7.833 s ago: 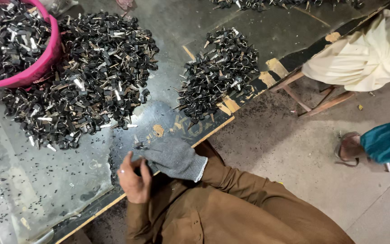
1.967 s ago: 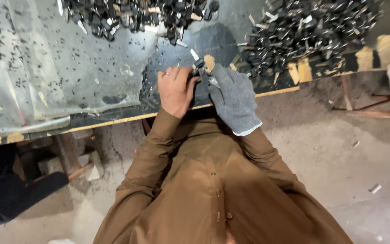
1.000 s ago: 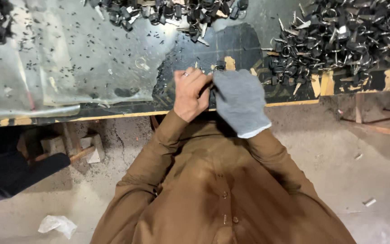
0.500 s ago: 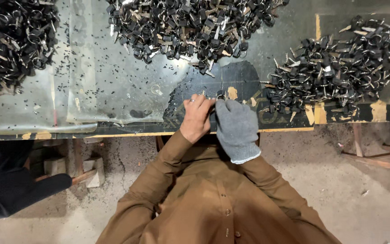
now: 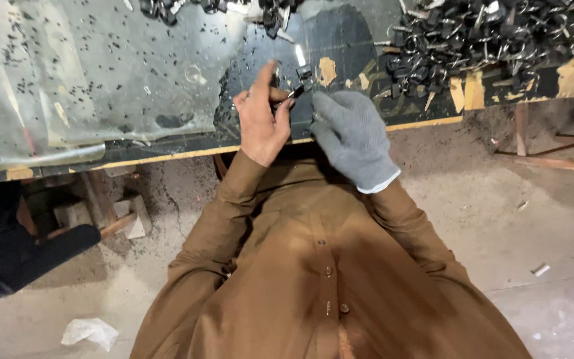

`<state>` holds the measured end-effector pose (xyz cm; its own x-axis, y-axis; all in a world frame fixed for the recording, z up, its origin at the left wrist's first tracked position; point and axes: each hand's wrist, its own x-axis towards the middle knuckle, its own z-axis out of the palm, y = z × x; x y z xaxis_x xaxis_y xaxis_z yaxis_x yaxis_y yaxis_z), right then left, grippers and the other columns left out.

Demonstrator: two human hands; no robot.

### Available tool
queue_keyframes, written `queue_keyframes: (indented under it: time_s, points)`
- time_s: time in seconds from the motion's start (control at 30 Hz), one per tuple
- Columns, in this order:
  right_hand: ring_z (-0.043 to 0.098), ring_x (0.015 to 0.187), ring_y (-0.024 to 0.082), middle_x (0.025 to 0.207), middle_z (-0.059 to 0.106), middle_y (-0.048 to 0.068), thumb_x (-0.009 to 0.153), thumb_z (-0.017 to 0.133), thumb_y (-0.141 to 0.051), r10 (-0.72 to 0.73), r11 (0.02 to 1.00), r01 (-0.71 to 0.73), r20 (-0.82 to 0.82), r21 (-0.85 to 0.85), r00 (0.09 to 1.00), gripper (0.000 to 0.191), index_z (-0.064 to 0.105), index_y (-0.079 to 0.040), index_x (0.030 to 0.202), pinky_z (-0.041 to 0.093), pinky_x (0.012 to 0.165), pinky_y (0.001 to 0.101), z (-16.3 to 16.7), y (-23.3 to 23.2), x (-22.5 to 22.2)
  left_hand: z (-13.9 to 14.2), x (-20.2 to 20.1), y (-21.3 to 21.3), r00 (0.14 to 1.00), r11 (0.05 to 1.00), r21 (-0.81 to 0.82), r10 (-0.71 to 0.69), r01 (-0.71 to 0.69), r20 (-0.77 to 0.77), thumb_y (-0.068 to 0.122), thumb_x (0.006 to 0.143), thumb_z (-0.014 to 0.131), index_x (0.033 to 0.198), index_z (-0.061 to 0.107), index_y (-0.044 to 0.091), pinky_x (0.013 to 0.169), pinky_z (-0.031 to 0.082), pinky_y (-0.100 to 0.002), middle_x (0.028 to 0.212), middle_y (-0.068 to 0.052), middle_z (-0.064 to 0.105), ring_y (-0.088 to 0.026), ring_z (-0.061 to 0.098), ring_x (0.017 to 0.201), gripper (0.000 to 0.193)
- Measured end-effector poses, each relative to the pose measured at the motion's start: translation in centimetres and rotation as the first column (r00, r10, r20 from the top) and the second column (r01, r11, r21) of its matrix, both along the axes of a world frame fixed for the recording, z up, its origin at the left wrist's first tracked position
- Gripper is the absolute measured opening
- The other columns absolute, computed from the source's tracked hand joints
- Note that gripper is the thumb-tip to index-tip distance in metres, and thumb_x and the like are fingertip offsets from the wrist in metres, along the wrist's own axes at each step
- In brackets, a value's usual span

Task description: The person sits at a workshop table covered with piles of small black metal components and sorts through them one at a time, picking pieces from a pile, handling and checking each piece with both hands, and setting pieces back down on the table while working through the piles.

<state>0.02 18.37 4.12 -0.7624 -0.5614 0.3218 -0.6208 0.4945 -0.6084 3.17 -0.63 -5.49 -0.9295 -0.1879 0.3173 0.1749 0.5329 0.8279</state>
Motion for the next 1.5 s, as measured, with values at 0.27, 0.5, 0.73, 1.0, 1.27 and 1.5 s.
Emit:
queue_keyframes:
  time_s: [0.27,0.5,0.73,1.0,1.27,1.5]
  points:
    - [0.063,0.101,0.035,0.114,0.069,0.012,0.090,0.075,-0.011,-0.063,0.992,0.062,0.003,0.114,0.998,0.035,0.065,-0.008,0.124,0.049,0.088,0.0454,-0.4,-1.8,0.4,-0.6,1.3,-0.1,0.997,0.991,-0.130,-0.006,-0.004,-0.078,0.000,0.092,0.076,0.155,0.033,-0.001,0.104,0.035,-0.038,0.088,0.000,0.068,-0.022,0.057,0.090,0.076]
    - [0.071,0.095,0.025,0.110,0.073,0.007,0.098,0.076,-0.014,0.196,0.979,-0.178,0.236,-0.096,0.952,0.030,0.069,-0.011,0.127,0.056,0.083,0.0352,-1.8,0.5,-2.7,0.7,2.1,-0.3,0.994,0.969,-0.230,-0.099,0.087,-0.044,-0.001,0.089,0.076,0.152,0.038,0.000,0.104,0.034,-0.043,0.089,0.000,0.072,-0.022,0.060,0.091,0.074]
    - [0.064,0.079,0.014,0.114,0.064,0.012,0.093,0.061,-0.006,0.186,0.389,0.604,0.701,-0.696,0.689,0.051,0.053,0.007,0.142,0.054,0.067,0.0245,-4.9,4.3,-0.7,7.3,1.8,-1.1,0.869,0.864,0.246,-0.478,0.439,0.130,0.002,0.085,0.070,0.136,0.057,0.006,0.098,0.049,-0.040,0.091,0.000,0.074,-0.019,0.071,0.091,0.053]
    - [0.066,0.084,0.016,0.104,0.065,0.011,0.070,0.068,0.008,0.172,0.373,0.599,0.687,-0.708,0.706,0.077,0.048,0.006,0.144,0.056,0.072,0.0289,-6.2,3.9,-0.2,8.2,-11.7,4.3,0.855,0.860,-0.267,-0.488,0.435,-0.177,-0.004,0.087,0.069,0.140,0.055,0.008,0.097,0.045,-0.043,0.124,-0.013,0.065,-0.031,0.062,0.111,0.056]
    - [0.064,0.089,0.014,0.106,0.066,0.008,0.075,0.073,-0.001,0.077,0.481,0.619,0.733,-0.621,0.676,0.074,0.048,0.003,0.144,0.057,0.077,0.0284,-7.2,3.8,-0.2,7.1,-16.5,10.3,0.898,0.748,-0.513,-0.425,0.421,0.116,0.005,0.094,0.072,0.151,0.044,0.009,0.089,0.044,-0.049,0.100,-0.010,0.069,-0.033,0.065,0.100,0.064]
    - [0.064,0.095,0.012,0.108,0.067,0.006,0.077,0.078,-0.007,-0.006,0.662,0.531,0.705,-0.529,0.710,0.068,0.056,-0.002,0.141,0.058,0.082,0.0285,-7.1,3.8,-0.6,7.9,-15.0,8.3,0.827,0.793,-0.312,-0.561,0.523,-0.040,0.012,0.078,0.083,0.144,0.042,0.003,0.085,0.041,-0.050,0.107,-0.010,0.072,-0.034,0.062,0.100,0.078]
